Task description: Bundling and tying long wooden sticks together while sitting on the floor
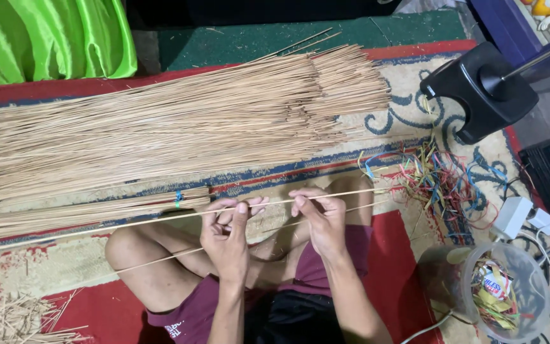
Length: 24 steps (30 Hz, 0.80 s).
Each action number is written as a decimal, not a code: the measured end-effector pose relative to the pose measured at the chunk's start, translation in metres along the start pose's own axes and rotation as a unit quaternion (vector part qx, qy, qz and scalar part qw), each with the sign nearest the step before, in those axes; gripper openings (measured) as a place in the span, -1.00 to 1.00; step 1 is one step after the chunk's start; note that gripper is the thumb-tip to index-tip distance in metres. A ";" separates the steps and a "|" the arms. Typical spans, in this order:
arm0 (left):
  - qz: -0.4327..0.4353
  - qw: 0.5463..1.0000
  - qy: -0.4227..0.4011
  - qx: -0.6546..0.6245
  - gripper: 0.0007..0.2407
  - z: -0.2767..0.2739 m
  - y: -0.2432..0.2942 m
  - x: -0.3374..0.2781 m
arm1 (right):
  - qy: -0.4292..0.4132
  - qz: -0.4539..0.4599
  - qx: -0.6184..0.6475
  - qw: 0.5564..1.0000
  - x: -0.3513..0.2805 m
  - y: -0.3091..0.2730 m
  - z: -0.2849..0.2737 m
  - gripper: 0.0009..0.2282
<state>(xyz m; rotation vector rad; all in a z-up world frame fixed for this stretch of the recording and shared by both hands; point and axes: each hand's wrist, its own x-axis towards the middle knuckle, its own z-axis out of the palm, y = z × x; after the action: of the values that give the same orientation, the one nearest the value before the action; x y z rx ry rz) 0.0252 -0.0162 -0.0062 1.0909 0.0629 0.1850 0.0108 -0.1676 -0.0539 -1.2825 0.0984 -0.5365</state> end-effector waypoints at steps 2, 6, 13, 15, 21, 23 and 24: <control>0.005 1.000 0.015 -0.005 -0.90 -0.007 -0.007 0.004 | 0.040 0.030 0.066 0.997 0.002 0.003 -0.005 -0.86; 0.011 1.000 0.008 -0.009 -0.86 -0.003 -0.013 0.001 | -0.006 -0.002 -0.020 1.000 0.001 -0.003 -0.002 -0.91; 0.039 0.999 0.012 -0.004 -0.84 -0.011 -0.022 0.005 | -0.003 0.018 0.036 0.999 0.004 0.002 -0.009 -0.86; 0.039 0.999 0.012 -0.013 -0.85 -0.014 -0.025 0.006 | 0.012 0.031 0.075 0.997 0.003 0.005 -0.011 -0.86; 0.029 0.998 0.060 -0.003 -0.84 -0.012 -0.020 0.005 | -0.007 0.008 -0.042 0.999 -0.003 -0.015 0.001 -0.90; 0.012 0.998 0.058 -0.029 -0.84 -0.006 -0.015 0.004 | -0.022 -0.003 -0.048 0.999 -0.003 -0.020 0.006 -0.92; 0.011 0.998 0.057 -0.030 -0.84 -0.008 -0.015 0.004 | -0.021 -0.003 -0.049 0.999 -0.005 -0.017 0.003 -0.92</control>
<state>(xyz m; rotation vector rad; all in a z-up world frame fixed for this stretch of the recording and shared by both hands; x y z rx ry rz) 0.0296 -0.0155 -0.0230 1.0212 0.1471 0.2671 0.0021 -0.1665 -0.0383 -1.3898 0.0858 -0.5142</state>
